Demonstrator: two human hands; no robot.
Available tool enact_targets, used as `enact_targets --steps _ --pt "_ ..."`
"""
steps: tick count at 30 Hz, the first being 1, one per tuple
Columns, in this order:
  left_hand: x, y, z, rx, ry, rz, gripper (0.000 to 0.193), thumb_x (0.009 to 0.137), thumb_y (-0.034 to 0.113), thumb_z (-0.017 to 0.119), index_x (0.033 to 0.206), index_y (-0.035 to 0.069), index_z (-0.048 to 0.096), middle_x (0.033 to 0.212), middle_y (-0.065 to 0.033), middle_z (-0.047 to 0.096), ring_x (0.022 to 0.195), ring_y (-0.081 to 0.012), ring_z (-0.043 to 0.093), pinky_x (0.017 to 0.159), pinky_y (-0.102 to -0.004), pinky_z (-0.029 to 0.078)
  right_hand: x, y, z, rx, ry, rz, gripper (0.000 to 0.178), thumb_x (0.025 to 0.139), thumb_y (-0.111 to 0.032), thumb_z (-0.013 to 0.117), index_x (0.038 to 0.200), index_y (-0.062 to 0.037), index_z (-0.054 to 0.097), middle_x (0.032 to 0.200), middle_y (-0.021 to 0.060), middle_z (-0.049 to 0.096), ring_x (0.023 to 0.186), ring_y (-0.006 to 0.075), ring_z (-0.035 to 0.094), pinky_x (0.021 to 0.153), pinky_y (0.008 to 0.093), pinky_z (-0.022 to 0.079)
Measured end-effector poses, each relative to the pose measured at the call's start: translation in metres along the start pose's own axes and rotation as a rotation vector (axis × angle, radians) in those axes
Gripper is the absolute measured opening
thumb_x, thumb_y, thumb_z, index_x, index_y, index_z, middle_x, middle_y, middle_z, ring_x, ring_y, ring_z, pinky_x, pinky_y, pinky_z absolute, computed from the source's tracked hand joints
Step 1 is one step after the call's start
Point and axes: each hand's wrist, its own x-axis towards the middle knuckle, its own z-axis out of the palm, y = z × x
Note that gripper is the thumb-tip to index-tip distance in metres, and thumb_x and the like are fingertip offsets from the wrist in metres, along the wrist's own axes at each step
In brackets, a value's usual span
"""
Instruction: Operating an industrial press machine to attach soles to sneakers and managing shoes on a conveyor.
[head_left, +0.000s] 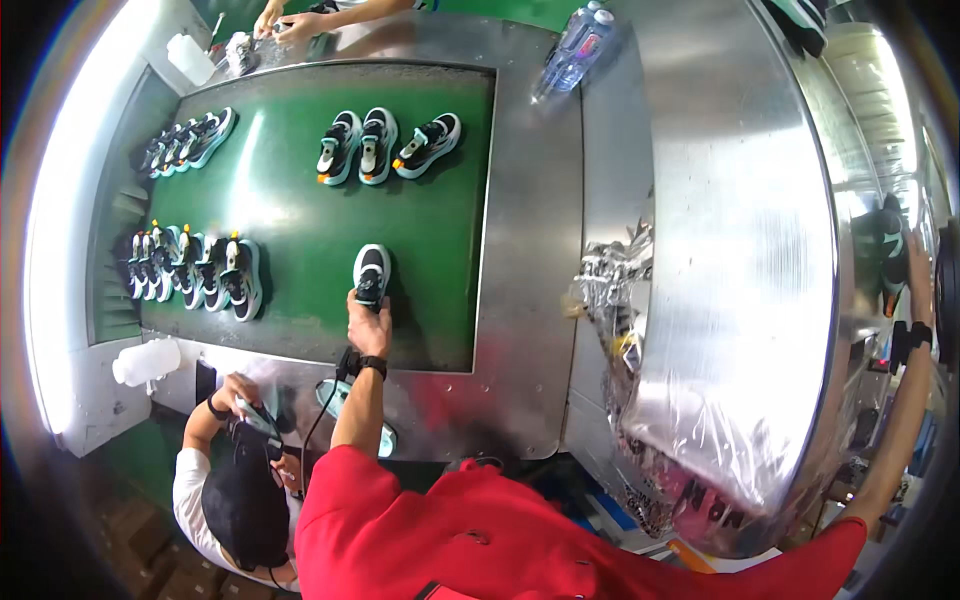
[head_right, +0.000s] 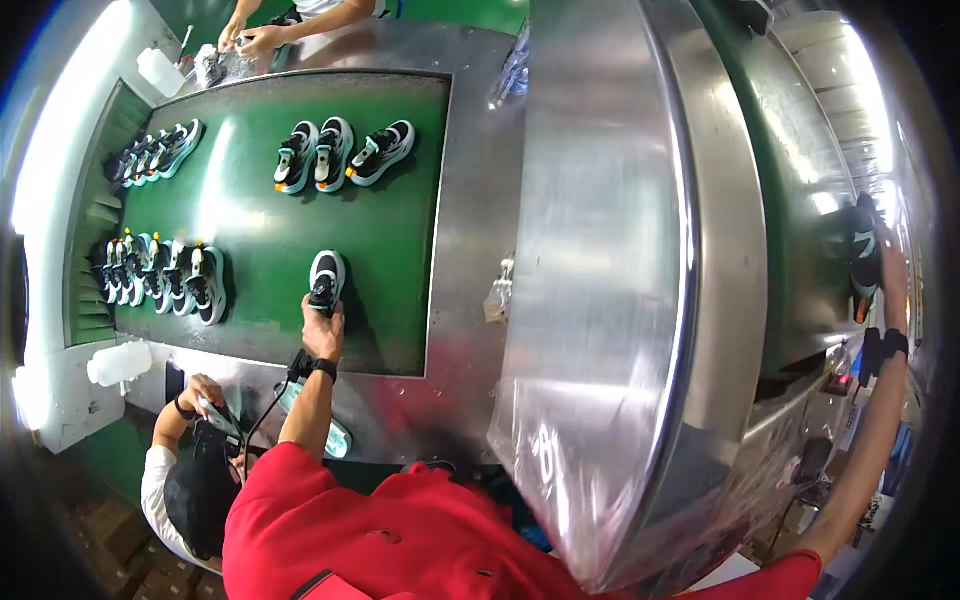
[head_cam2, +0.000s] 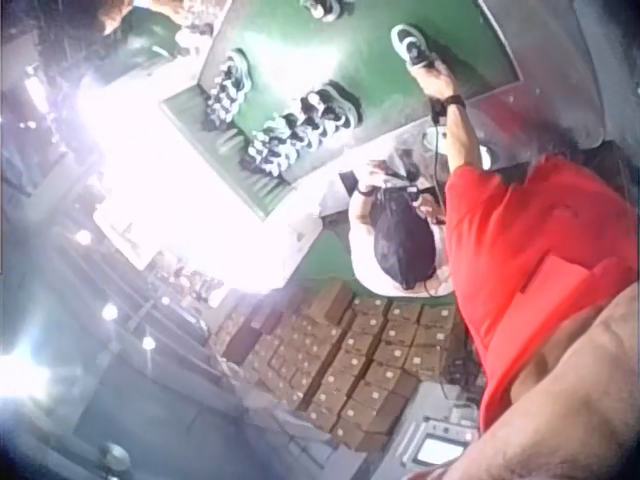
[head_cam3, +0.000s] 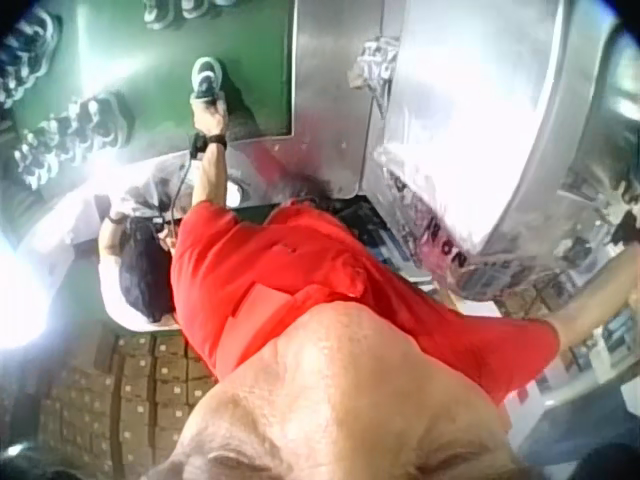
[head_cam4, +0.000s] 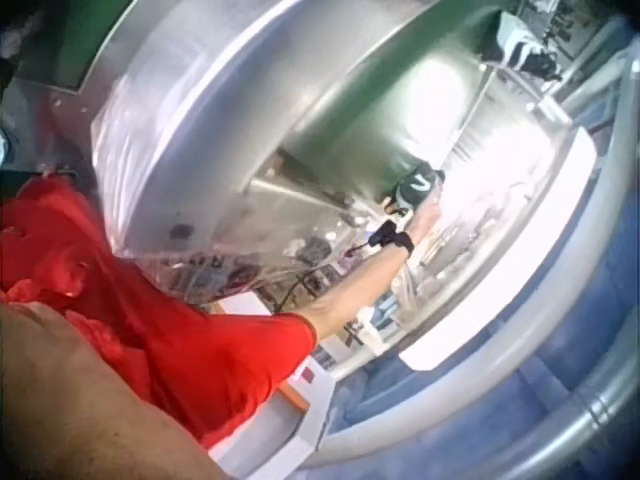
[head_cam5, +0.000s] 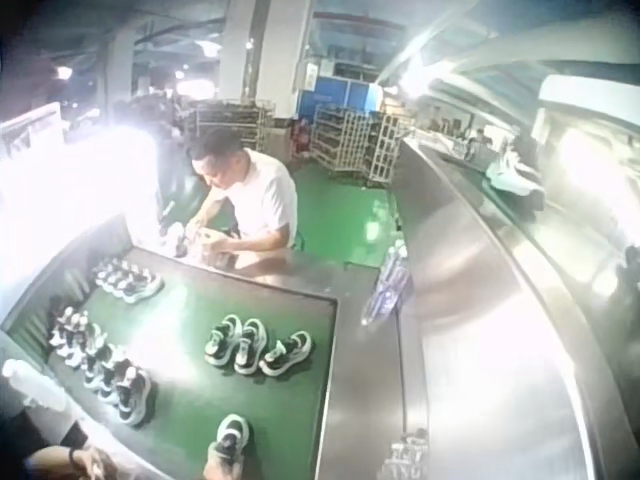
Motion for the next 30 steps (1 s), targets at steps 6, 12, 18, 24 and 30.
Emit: enact_targets --steps 6,12,18,24,30 --pt "0.003 -0.006 0.003 -0.155 0.025 0.114 0.061 0.081 0.033 0.072 0.134 0.020 0.045 0.109 -0.0125 0.068 0.096 -0.0383 0.066 0.082 -0.0460 0.050 -0.044 0.015 -0.017 0.043 -0.148 -0.103 0.048 0.100 -0.035 0.043 0.137 -0.0046 0.050 0.141 0.0095 0.048 0.134 0.0218 0.039 0.114 0.0329 0.026" --pt "0.036 -0.058 0.008 -0.137 -0.186 0.259 0.065 0.081 0.026 0.071 0.134 0.001 0.042 0.123 -0.0212 0.057 0.111 -0.0370 0.058 0.096 -0.0419 0.044 -0.111 -0.100 0.030 0.011 -0.258 -0.041 0.073 0.086 -0.039 0.063 0.144 -0.0020 0.040 0.137 0.0098 0.049 0.122 0.0201 0.046 0.104 0.0310 0.035" --pt "-0.045 0.032 -0.025 -0.057 0.062 0.589 0.071 0.088 0.032 0.070 0.137 -0.010 0.040 0.133 -0.0319 0.049 0.124 -0.0454 0.047 0.105 -0.0470 0.038 -0.143 -0.093 0.013 0.063 -0.159 -0.006 0.081 0.077 -0.070 0.062 0.130 -0.0083 0.060 0.133 0.0080 0.055 0.123 0.0220 0.049 0.107 0.0324 0.031" --pt "-0.267 0.144 -0.069 -0.749 -1.099 0.465 0.028 0.091 0.015 0.067 0.108 -0.007 0.063 0.100 -0.0133 0.068 0.087 -0.0207 0.066 0.078 -0.0327 0.054 -0.164 -0.106 0.021 -0.089 0.050 -0.218 0.072 0.064 -0.046 0.075 0.111 0.0081 0.063 0.105 0.0235 0.067 0.099 0.0321 0.064 0.085 0.0374 0.049" --pt "-0.421 0.286 -0.143 -1.137 -1.805 0.587 0.084 0.087 0.041 0.072 0.147 0.001 0.031 0.144 -0.0222 0.043 0.128 -0.0373 0.050 0.105 -0.0499 0.042 -0.355 -0.114 -0.001 0.209 0.260 -0.315 0.088 0.064 -0.034 0.078 0.135 0.0061 0.045 0.111 0.0260 0.064 0.105 0.0346 0.063 0.095 0.0431 0.050"
